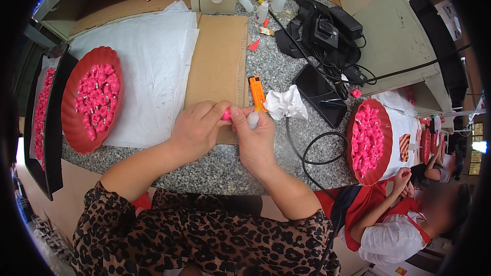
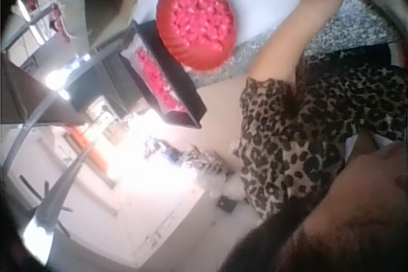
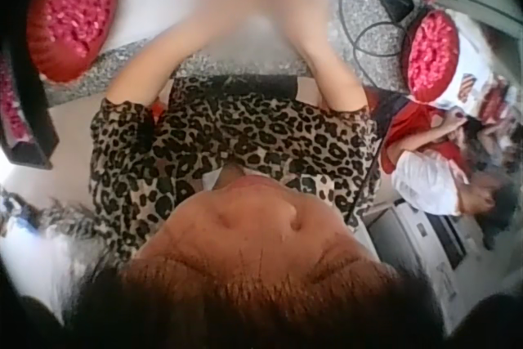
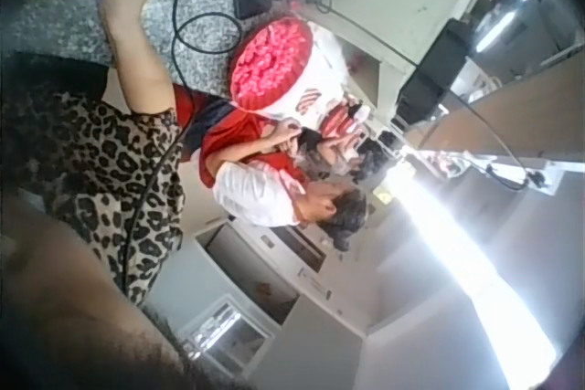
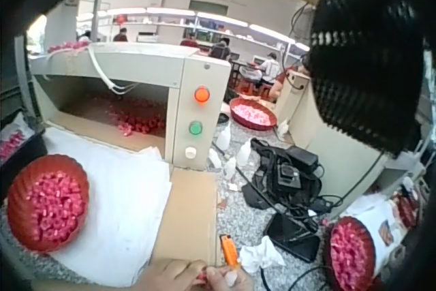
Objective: The person applies glue from a small bottle to pink plastic components and presses them together by hand. They repeatedly pick up a component, apply adhesive, and assemble it, placing finished units into a red tray on the table.
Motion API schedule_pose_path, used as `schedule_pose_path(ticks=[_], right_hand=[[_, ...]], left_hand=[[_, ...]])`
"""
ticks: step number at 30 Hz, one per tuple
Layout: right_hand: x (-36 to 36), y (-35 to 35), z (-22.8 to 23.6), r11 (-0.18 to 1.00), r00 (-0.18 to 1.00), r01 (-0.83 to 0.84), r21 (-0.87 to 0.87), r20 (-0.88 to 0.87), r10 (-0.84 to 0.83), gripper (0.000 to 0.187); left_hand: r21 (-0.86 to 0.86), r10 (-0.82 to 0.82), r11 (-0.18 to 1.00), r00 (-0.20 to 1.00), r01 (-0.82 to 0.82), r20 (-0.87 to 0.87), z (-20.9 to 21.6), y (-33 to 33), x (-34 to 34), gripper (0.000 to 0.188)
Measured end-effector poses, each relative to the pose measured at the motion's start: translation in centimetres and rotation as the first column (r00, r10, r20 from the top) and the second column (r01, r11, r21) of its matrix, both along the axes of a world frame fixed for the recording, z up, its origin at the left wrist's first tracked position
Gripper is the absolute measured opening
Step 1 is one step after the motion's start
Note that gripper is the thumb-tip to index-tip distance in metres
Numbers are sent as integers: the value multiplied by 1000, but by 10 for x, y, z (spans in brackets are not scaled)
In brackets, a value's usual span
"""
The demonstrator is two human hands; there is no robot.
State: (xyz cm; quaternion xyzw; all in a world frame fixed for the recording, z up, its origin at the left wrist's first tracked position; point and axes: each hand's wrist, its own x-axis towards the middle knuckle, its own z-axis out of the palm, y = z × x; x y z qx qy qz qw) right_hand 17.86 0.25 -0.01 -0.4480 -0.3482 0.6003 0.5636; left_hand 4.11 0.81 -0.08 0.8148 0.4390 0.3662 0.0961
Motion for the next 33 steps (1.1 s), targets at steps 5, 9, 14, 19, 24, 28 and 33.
schedule_pose_path(ticks=[5,9,14,19,24,28,33], right_hand=[[0,0,0,1000,1000,-2,6,6,2,11],[0,0,1,1000,1000,-4,16,18,4,11],[0,0,1,1000,999,5,7,54,-6,12],[-1,0,0,1000,999,2,4,51,-2,13],[0,0,-1,1000,999,-3,1,51,3,13],[-1,0,-1,1000,999,-4,9,42,4,13],[0,0,-2,1000,999,-1,1,43,1,13]], left_hand=[[2,-4,1000,1000,4,-2,-1,0,0,37],[4,4,1000,1000,-4,-5,-1,0,0,37],[-12,1,1000,1000,-1,-9,-1,0,0,35],[-13,7,1000,1000,-7,-11,-1,0,0,34],[-9,6,1000,1000,-6,-15,-1,0,0,33],[-5,8,1000,1000,-8,-18,-2,0,1,33],[-3,7,1000,1000,-8,-25,-1,0,0,33]])
